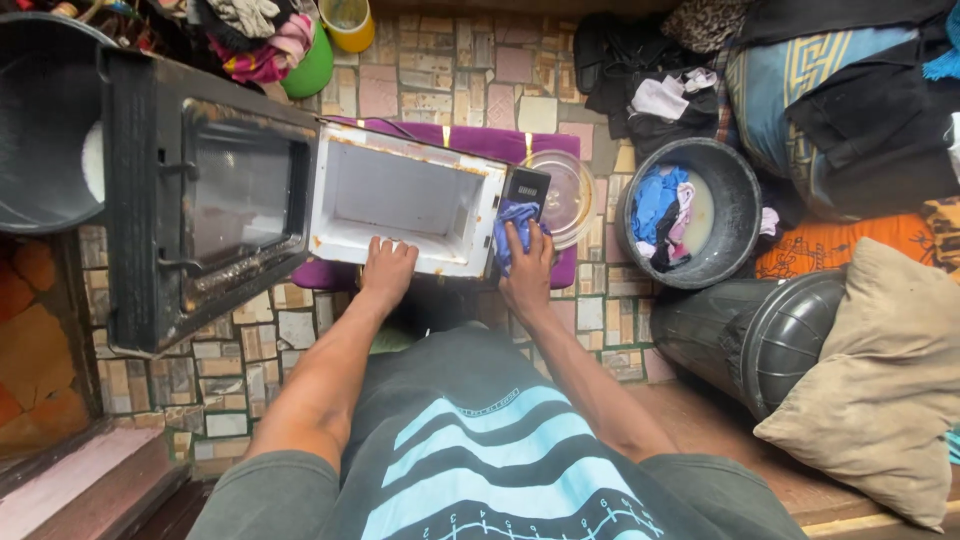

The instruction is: Washing a cloth and using it to wipe down the exterior and interior of a microwave.

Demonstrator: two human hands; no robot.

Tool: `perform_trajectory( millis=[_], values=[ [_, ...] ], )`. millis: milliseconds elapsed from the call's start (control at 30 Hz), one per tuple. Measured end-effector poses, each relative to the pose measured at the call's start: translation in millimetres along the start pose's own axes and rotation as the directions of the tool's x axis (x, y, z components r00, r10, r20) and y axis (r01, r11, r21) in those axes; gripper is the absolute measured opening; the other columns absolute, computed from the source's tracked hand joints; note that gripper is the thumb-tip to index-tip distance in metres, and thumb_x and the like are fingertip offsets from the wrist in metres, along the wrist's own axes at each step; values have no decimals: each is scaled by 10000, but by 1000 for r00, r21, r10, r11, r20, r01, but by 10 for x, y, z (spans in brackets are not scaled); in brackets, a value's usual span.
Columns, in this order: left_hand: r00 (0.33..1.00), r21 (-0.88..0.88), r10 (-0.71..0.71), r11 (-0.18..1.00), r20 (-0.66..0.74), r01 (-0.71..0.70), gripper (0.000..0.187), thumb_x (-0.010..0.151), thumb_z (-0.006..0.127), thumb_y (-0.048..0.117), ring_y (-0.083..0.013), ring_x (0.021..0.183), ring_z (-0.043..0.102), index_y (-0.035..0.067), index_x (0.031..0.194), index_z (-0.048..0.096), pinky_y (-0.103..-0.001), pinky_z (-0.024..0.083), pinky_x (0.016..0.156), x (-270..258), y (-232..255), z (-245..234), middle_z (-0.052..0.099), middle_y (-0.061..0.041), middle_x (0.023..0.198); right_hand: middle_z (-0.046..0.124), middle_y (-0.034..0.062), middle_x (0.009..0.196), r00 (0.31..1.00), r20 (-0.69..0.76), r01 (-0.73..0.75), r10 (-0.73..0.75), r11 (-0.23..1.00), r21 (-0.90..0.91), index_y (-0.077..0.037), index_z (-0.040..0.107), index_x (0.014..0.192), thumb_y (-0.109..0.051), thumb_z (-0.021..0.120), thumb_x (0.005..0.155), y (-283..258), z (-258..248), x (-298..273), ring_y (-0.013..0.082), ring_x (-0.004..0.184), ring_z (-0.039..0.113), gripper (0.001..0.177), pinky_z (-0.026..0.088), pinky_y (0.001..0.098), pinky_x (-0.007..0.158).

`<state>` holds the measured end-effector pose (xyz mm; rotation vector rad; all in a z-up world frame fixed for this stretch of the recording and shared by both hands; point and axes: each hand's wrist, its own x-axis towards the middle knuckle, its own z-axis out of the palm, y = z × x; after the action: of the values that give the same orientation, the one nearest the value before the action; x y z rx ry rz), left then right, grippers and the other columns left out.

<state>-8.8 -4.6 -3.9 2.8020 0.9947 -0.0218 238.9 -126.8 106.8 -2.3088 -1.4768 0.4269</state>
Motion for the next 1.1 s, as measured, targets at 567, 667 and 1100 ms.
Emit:
perform_trajectory(
  millis=[567, 667, 1100],
  values=[
    [991, -32, -45, 998, 125, 50, 272, 889, 575, 95, -348, 1105, 646, 72, 1140, 678, -601, 301, 1165, 287, 3, -83, 711, -114, 1115, 420, 260, 1488, 997, -76, 9, -13, 998, -58, -194, 583, 1460, 95, 610, 717, 175, -143, 1080, 493, 1261, 442, 798, 395, 515, 1109],
    [987, -24, -35, 999, 156, 40, 259, 888, 594, 134, -336, 1103, 644, 76, 1127, 673, -567, 384, 1065, 291, 30, -203, 706, -112, 1117, 443, 266, 1465, 999, -52, 10, -12, 999, -53, -199, 585, 1459, 103, 596, 706, 186, -117, 715, 487, 1246, 454, 812, 403, 504, 1106],
    [978, 9, -25, 1000, 209, 24, 252, 909, 599, 135, -314, 1122, 633, 110, 1149, 672, -557, 418, 1036, 295, 5, -113, 703, -84, 1153, 463, 247, 1437, 999, -37, 17, -16, 1000, 23, -199, 589, 1426, 81, 595, 684, 274, -161, 393, 464, 1215, 496, 793, 439, 501, 1050]
  ],
)
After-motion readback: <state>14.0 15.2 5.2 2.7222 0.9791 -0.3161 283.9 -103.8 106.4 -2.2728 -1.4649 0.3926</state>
